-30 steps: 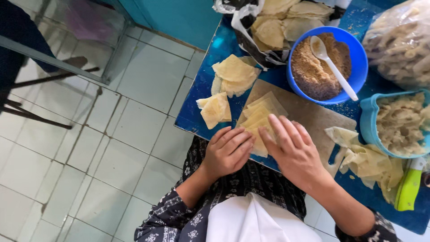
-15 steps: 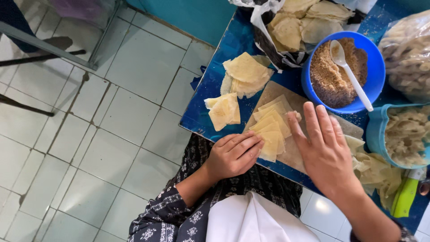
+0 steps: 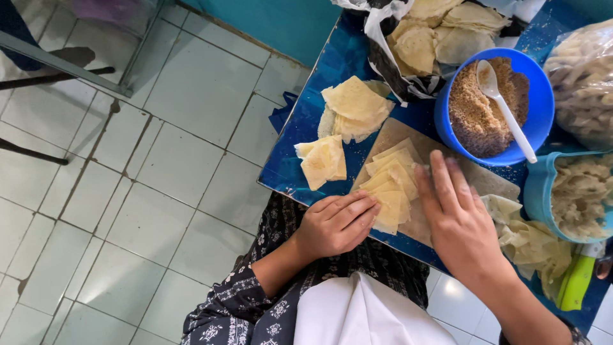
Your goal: The person sits at a blue table folding thin square pastry wrappers by hand, pressing each fold flat on a cutting board. They use scissors to trim a wrapper, then spoon a brown sugar mixture from a blue bowl onto a folded wrapper and continue folding more wrappers into a stack.
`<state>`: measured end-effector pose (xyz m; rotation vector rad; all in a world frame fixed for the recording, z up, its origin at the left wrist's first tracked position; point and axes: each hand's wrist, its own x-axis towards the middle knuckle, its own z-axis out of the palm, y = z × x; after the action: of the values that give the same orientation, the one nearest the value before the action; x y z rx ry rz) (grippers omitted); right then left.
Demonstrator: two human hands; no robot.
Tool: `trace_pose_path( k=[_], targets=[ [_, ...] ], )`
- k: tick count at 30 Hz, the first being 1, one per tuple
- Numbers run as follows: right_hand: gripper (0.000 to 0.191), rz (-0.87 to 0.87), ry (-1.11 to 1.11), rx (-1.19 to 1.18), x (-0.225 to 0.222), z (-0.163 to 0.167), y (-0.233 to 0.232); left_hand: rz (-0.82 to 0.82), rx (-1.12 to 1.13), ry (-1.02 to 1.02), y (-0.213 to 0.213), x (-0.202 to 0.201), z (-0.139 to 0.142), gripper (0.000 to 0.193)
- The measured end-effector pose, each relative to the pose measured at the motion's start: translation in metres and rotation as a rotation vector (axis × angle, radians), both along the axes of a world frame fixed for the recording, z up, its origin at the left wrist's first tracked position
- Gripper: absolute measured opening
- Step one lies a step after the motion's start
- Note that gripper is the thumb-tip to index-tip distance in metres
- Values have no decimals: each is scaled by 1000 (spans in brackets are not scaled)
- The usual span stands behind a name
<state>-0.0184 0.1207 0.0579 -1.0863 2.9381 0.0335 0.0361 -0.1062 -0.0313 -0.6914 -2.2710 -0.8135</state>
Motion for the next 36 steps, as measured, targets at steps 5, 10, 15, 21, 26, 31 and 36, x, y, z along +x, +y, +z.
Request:
trace_pose_path(
  k=[5,10,15,21,26,31,36],
  targets=[
    [79,197,181,195,-7,3,-8,-4,7,-2,0,-2,-2,21],
    [86,84,24,123,-30,-6,-7,-2,1,-12,-1,-3,0,22],
    [78,-56,-88,19,-35,-11,-7,2,0,-9,0,-3,1,22],
    [82,-211,-210,-122,-21,-11,-12,3,4,-3,0,-3,2,23],
    [96,-87,-204,-204,-37,-21,-15,5,5,-8,2,-3,2,22],
    [86,-188,-252,-191,-28,-17,-10,2,-7,1,-2,-3,2,23],
    [74,-164,-112,-204,-15,-10,-19,1,-1,0,-2,-4,0,23]
  ],
)
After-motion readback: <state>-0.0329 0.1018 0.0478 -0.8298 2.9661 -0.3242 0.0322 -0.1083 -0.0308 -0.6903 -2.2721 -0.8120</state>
